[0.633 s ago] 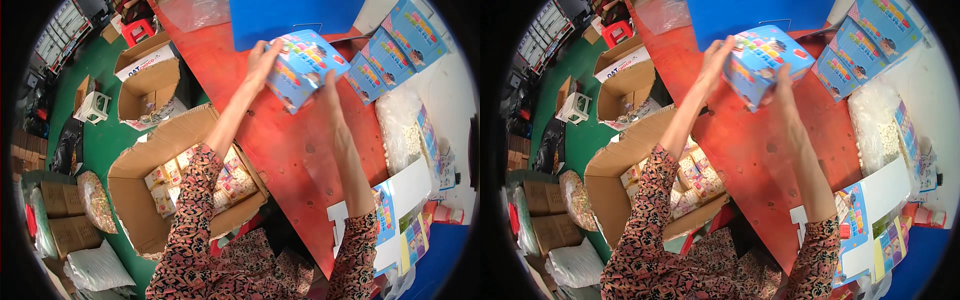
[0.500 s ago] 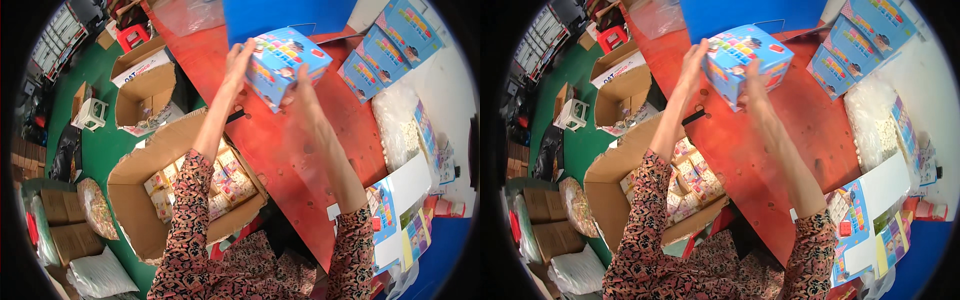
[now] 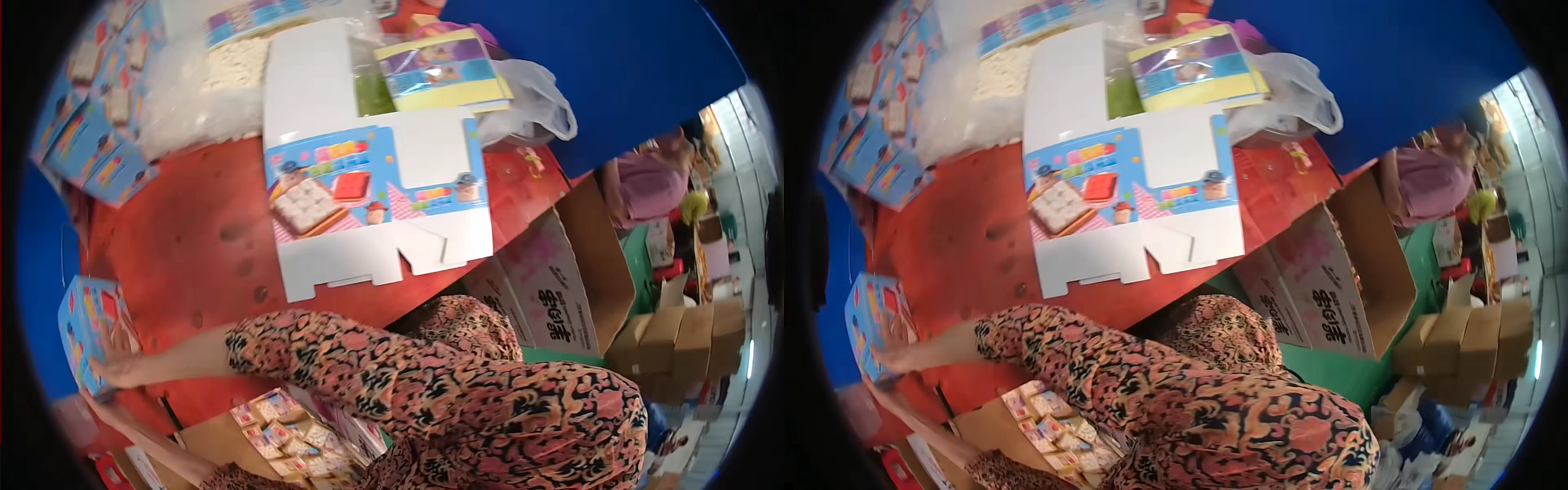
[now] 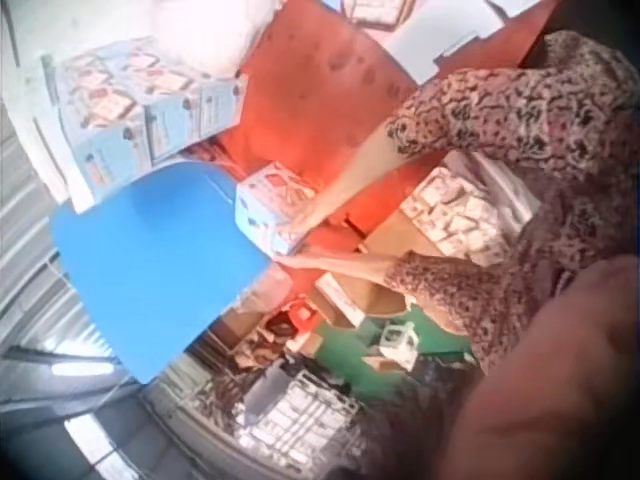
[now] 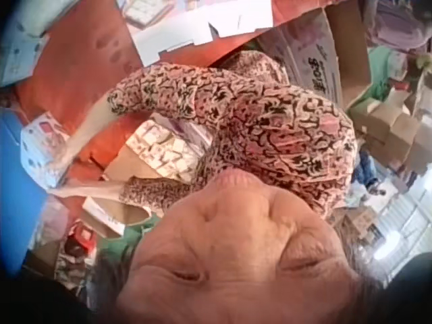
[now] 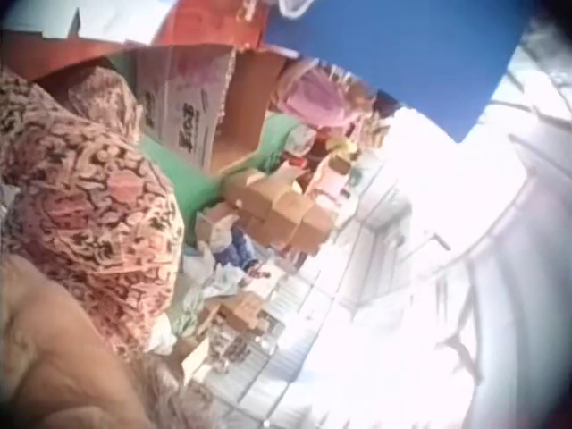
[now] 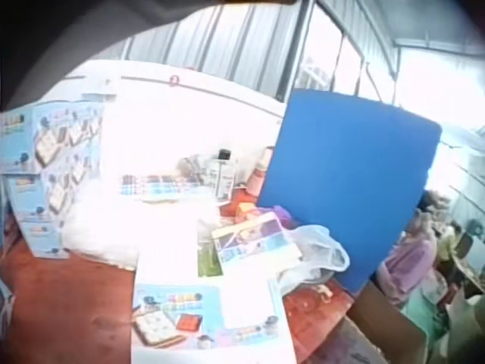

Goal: Assemble and fold a printed cardboard toy box on a workbench.

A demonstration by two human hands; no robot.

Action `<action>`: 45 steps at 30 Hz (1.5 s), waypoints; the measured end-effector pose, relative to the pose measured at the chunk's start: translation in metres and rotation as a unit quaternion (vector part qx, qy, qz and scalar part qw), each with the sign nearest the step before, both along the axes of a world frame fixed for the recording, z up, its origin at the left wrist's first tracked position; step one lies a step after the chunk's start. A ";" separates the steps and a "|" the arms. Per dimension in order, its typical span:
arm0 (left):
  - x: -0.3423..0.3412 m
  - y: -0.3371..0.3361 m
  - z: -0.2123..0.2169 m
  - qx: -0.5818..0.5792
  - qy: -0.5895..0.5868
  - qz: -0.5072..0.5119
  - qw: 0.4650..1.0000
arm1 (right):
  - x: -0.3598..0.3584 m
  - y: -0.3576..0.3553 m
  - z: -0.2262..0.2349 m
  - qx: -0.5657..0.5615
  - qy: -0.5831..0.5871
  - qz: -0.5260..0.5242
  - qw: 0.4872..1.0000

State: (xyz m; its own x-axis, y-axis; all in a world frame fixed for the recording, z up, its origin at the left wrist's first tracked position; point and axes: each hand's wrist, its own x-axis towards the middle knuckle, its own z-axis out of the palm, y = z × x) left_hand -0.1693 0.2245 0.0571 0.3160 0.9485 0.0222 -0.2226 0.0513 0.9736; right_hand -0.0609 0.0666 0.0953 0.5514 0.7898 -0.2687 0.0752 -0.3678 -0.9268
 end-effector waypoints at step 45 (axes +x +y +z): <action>0.008 -0.084 0.025 0.600 0.635 0.165 0.458 | 0.129 -0.375 0.055 -0.113 -0.099 0.329 0.932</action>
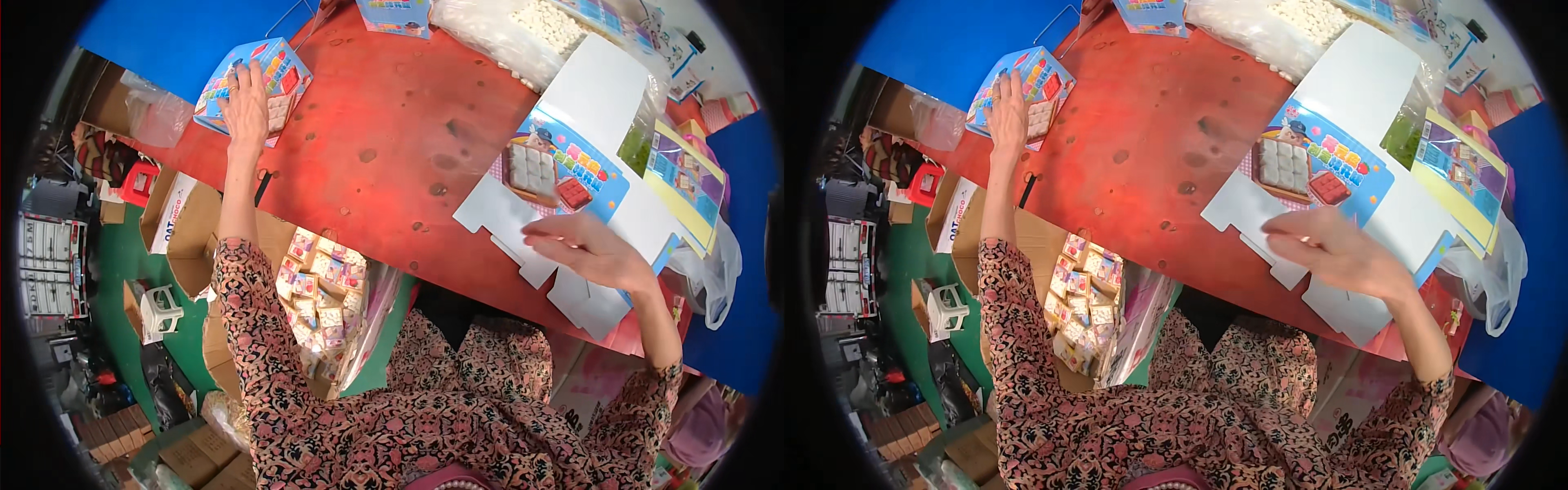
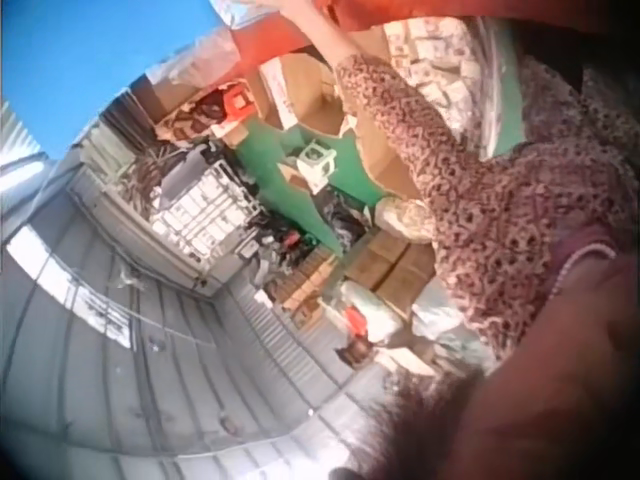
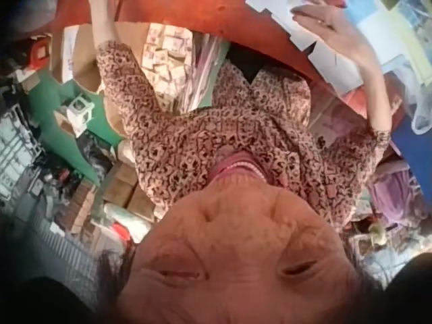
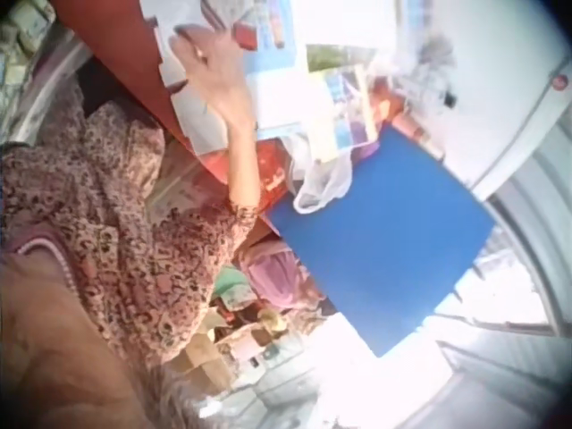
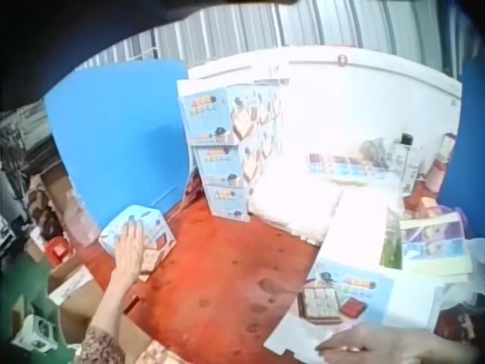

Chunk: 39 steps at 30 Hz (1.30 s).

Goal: Assemble and fold a printed cardboard toy box on a workbench.

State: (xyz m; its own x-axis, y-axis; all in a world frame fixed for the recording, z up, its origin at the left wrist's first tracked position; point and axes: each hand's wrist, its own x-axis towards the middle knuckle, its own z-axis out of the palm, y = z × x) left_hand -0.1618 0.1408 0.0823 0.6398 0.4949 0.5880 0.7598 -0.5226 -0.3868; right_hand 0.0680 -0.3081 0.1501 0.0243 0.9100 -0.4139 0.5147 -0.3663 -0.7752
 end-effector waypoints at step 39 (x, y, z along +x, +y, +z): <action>0.011 0.022 -0.003 0.070 -0.006 0.061 0.996 | 0.067 -0.097 -0.032 0.216 -0.419 -0.282 0.836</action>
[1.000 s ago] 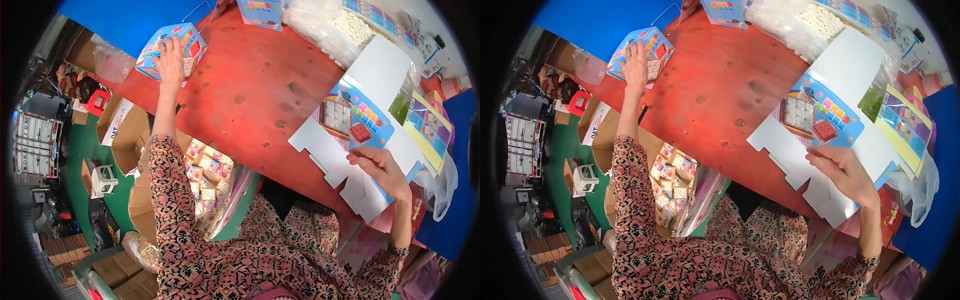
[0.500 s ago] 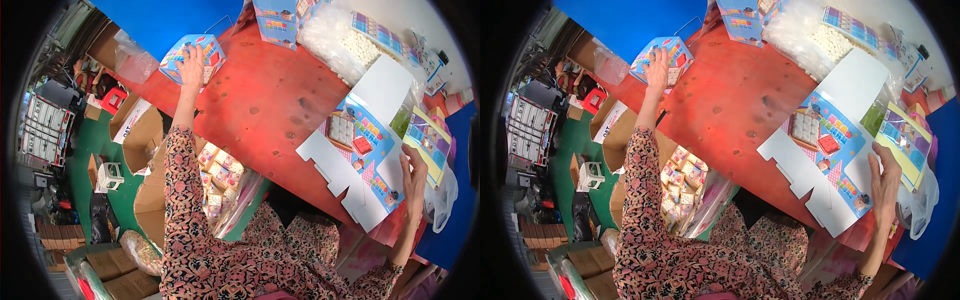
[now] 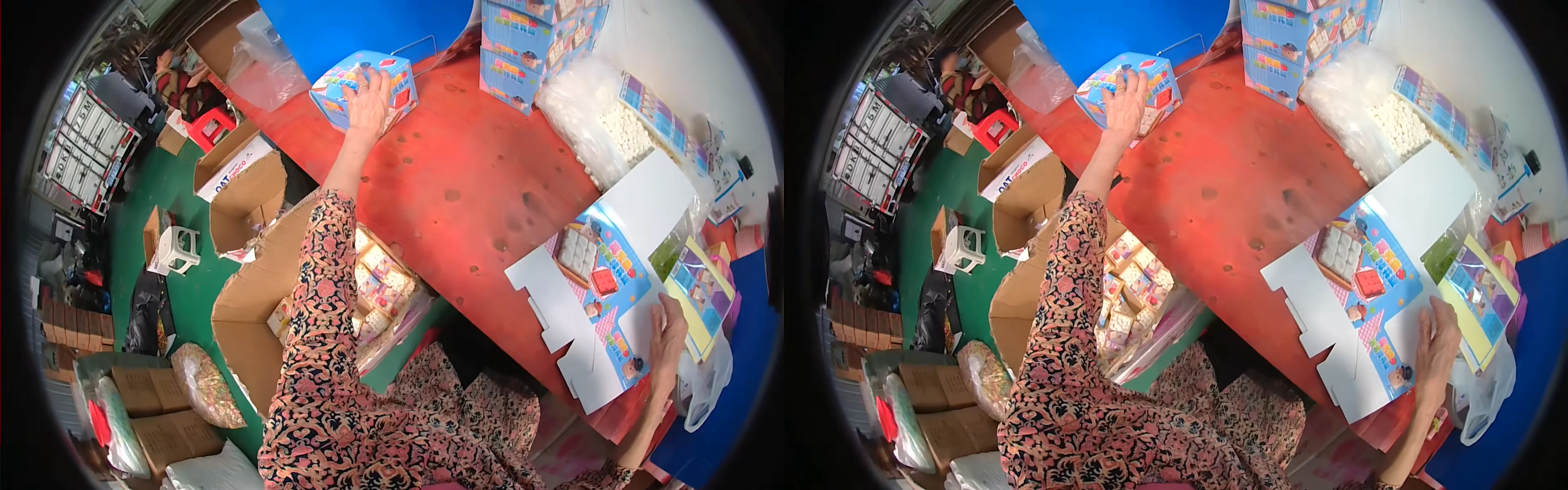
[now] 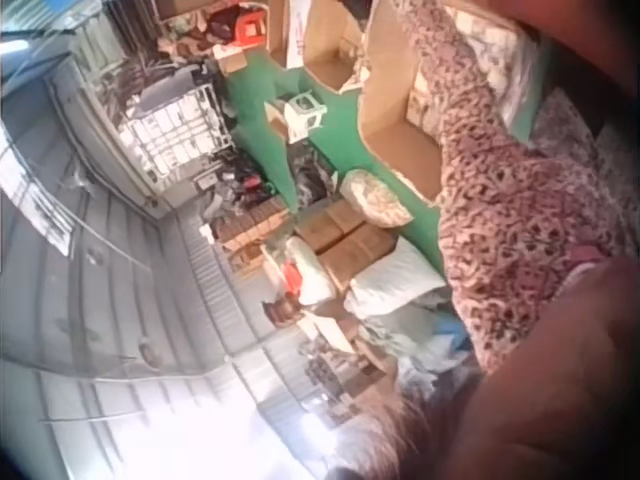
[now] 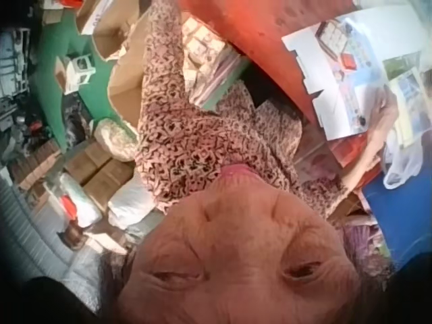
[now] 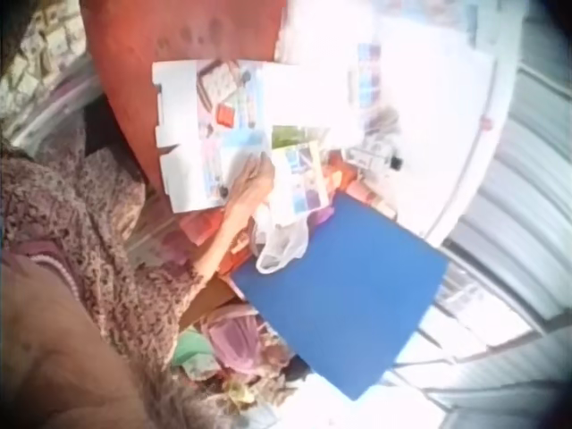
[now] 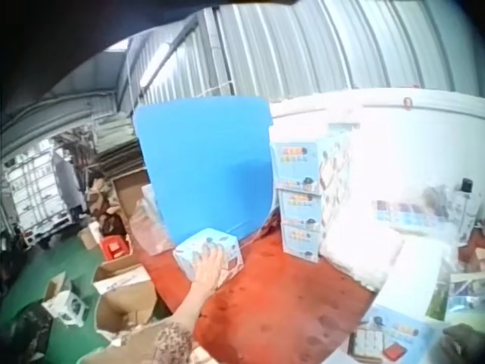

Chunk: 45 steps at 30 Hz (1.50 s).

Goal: Assemble and fold a printed cardboard toy box on a workbench.

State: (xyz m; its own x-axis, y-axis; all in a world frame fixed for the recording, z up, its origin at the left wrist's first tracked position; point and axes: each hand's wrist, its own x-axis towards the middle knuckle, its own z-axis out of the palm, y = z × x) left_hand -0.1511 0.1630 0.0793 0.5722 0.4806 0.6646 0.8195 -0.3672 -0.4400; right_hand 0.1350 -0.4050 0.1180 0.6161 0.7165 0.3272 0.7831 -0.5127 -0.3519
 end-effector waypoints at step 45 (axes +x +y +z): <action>0.174 -0.261 -0.030 -0.800 -0.236 -0.386 0.394 | 0.008 0.033 -0.001 -0.024 -0.152 0.041 0.987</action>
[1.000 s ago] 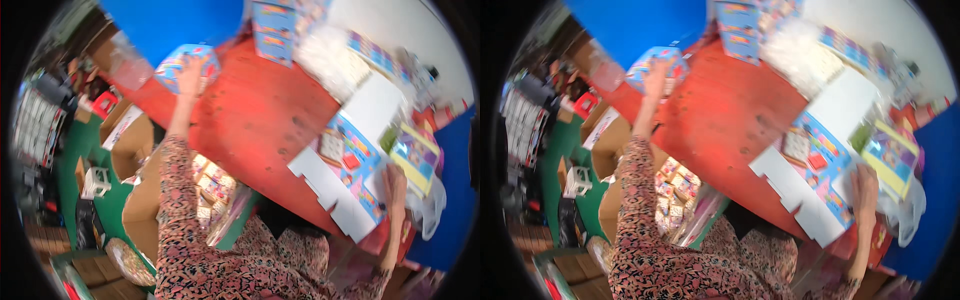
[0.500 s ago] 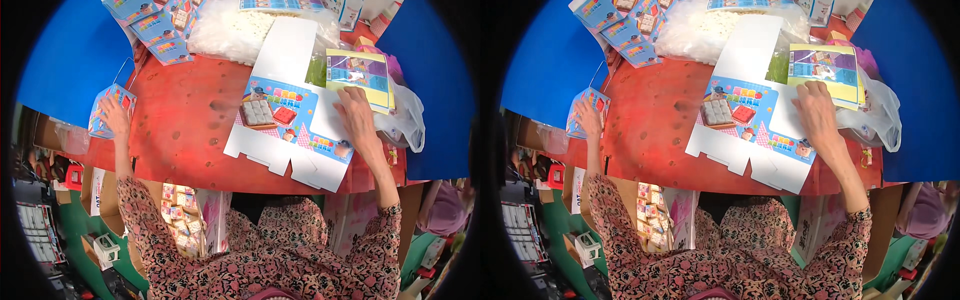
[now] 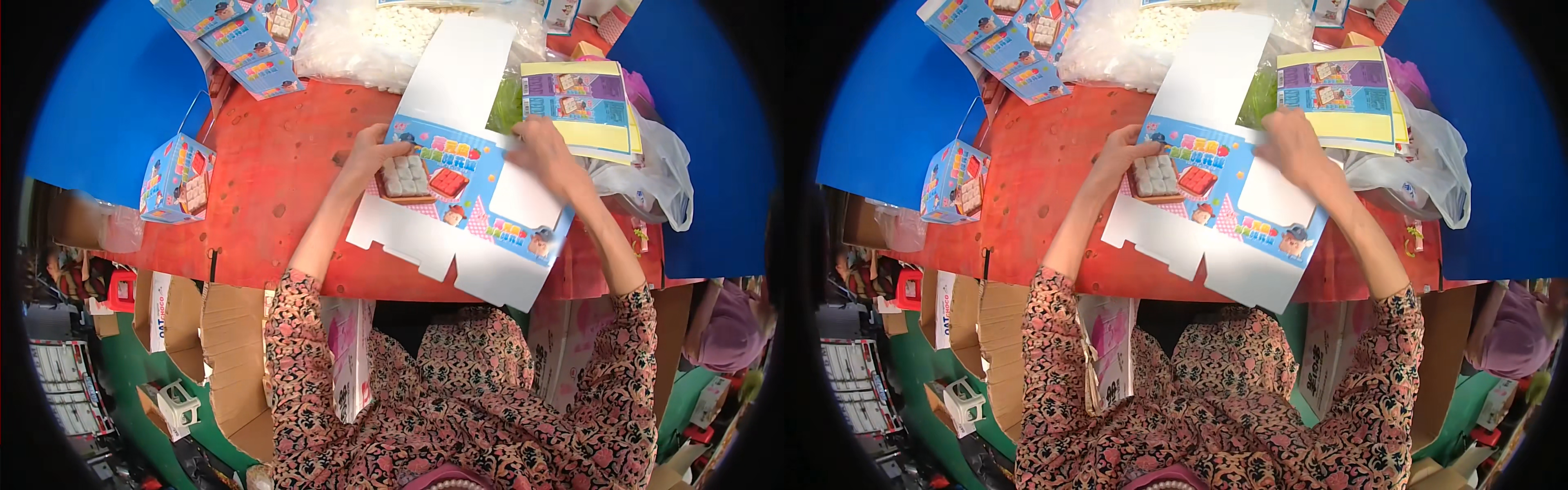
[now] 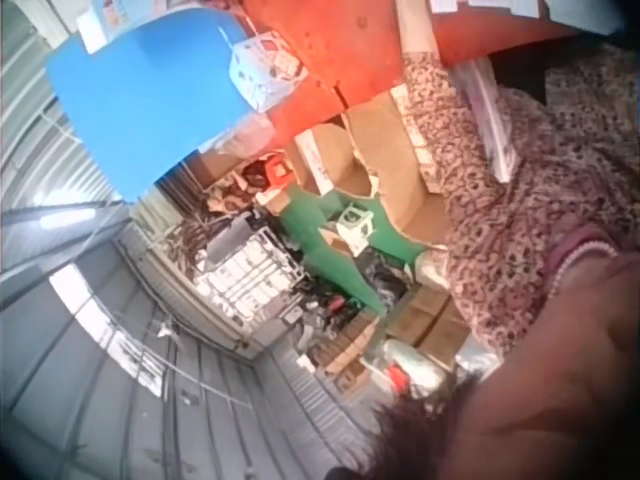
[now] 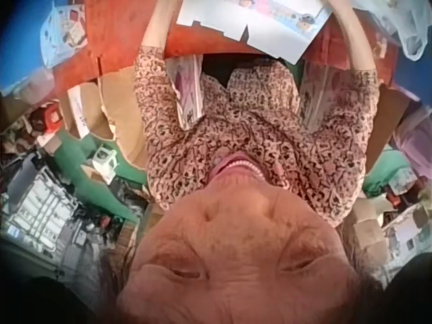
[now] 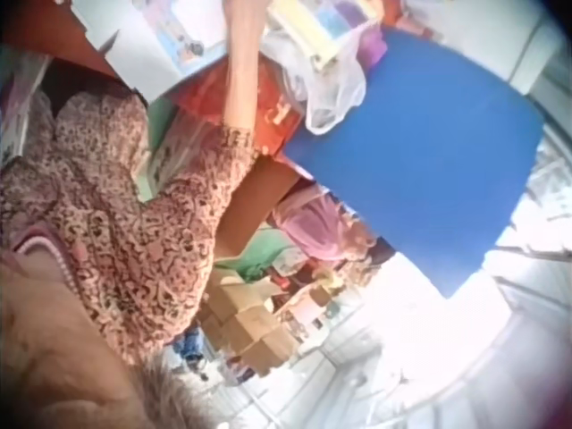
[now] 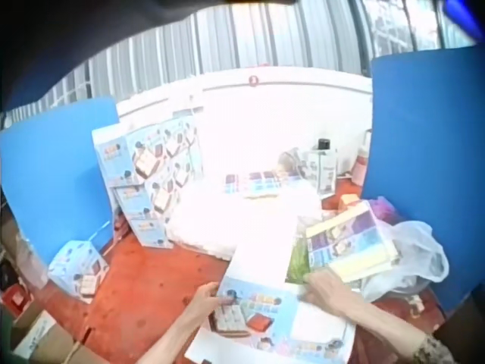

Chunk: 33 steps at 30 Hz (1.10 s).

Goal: Assemble and fold a printed cardboard toy box on a workbench.

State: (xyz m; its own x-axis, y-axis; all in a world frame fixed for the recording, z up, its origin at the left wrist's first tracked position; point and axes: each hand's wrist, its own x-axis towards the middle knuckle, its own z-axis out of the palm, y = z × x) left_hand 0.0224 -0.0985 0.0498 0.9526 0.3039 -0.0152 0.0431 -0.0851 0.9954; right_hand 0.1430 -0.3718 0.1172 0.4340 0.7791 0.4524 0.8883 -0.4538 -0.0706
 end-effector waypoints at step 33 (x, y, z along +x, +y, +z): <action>-0.017 -0.018 0.045 -0.186 -0.145 0.062 0.970 | -0.002 0.017 0.055 0.036 0.638 0.237 0.732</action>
State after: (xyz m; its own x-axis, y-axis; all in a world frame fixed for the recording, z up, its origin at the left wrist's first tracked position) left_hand 0.0052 -0.1165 0.0945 0.8897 0.4411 0.1174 -0.2563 0.2698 0.9282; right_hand 0.1411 -0.3545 0.1721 0.2278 0.9729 -0.0384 0.1346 -0.0705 -0.9884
